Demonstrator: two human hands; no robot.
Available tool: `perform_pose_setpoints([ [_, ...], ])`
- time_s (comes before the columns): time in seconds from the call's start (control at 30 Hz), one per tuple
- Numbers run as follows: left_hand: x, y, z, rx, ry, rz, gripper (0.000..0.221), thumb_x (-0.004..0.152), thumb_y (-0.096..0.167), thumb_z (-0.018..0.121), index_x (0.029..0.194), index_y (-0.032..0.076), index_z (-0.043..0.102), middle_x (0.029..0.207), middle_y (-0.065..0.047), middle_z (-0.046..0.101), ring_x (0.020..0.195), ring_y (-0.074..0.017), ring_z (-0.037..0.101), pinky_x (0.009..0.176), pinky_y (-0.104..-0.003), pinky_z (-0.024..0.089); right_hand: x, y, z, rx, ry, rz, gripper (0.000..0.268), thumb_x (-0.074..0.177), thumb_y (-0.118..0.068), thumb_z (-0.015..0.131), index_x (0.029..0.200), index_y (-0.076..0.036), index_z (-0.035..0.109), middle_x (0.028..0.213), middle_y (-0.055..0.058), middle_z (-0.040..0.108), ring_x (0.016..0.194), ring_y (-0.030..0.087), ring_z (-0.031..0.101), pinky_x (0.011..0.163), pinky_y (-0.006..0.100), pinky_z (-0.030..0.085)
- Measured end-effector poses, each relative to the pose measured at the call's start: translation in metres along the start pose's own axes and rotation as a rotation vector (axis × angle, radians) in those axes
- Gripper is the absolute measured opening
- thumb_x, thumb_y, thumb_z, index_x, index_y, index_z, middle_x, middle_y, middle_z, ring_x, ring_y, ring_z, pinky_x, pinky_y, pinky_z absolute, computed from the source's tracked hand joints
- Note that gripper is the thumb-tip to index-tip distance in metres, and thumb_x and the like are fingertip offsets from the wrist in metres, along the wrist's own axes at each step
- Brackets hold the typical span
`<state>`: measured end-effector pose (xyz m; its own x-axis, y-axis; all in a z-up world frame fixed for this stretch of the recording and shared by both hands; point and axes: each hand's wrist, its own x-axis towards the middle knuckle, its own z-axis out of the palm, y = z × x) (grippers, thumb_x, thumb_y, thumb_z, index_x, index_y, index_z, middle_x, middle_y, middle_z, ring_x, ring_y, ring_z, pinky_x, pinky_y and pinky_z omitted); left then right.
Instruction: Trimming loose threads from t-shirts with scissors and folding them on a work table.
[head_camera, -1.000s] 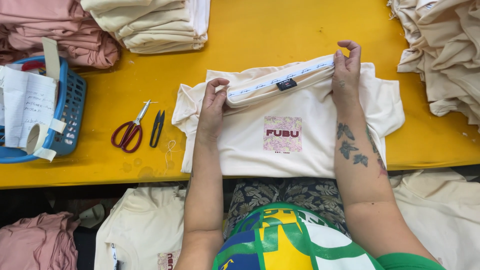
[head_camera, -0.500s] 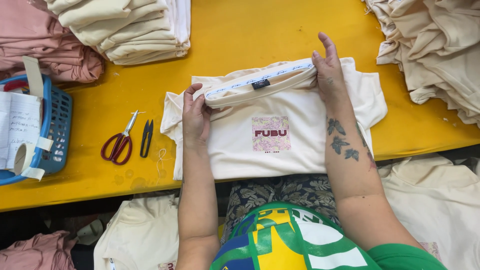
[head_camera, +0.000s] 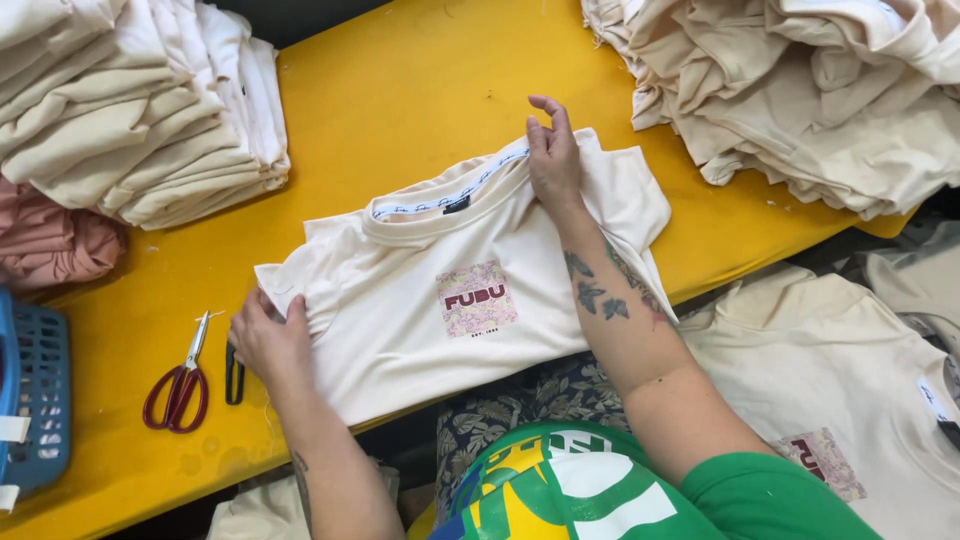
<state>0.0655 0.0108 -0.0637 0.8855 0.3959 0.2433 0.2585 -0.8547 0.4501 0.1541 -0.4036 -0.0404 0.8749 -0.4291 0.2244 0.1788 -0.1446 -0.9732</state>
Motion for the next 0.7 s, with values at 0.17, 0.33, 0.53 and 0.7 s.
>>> perform_pose_setpoints([
  [0.17,0.005,-0.038,0.017,0.029,0.105,0.087,0.040,0.093,0.032,0.079,0.118,0.001,0.072,0.115,-0.024,0.061,0.114,-0.0434,0.049,0.095,-0.055,0.040,0.002,0.006,0.000,-0.057,0.041,-0.036,0.029,0.106,-0.030,0.053,0.130,-0.017,0.059,0.065,-0.008,0.041,0.057,0.007,0.038,0.059,0.024,0.037],
  [0.33,0.020,-0.068,0.026,0.040,0.035,0.073,0.020,0.098,0.020,0.068,0.106,0.002,0.071,0.100,-0.018,0.069,0.099,-0.0400,0.061,0.090,-0.052,0.046,-0.007,0.005,0.015,-0.424,0.203,-0.591,0.022,0.108,-0.026,0.053,0.115,-0.008,0.063,0.096,0.004,0.065,0.085,0.021,0.055,0.082,0.036,0.045],
  [0.53,-0.031,0.053,-0.058,-0.783,-0.249,0.336,0.017,0.103,0.014,0.065,0.117,0.005,0.068,0.110,-0.020,0.071,0.109,-0.0325,0.068,0.097,-0.046,0.053,-0.109,-0.012,0.071,-0.120,-0.381,-0.455,0.025,0.105,-0.033,0.062,0.127,-0.020,0.067,0.069,0.000,0.061,0.065,0.018,0.061,0.074,0.034,0.054],
  [0.7,-0.033,0.030,-0.045,-0.789,-0.274,0.261,0.026,0.110,0.024,0.054,0.117,0.004,0.068,0.094,-0.018,0.072,0.079,-0.0247,0.070,0.074,-0.035,0.062,-0.152,0.003,0.077,0.455,-0.791,0.396,0.040,0.112,-0.020,0.040,0.146,0.000,0.047,0.111,0.025,0.066,0.101,0.033,0.070,0.093,0.046,0.060],
])
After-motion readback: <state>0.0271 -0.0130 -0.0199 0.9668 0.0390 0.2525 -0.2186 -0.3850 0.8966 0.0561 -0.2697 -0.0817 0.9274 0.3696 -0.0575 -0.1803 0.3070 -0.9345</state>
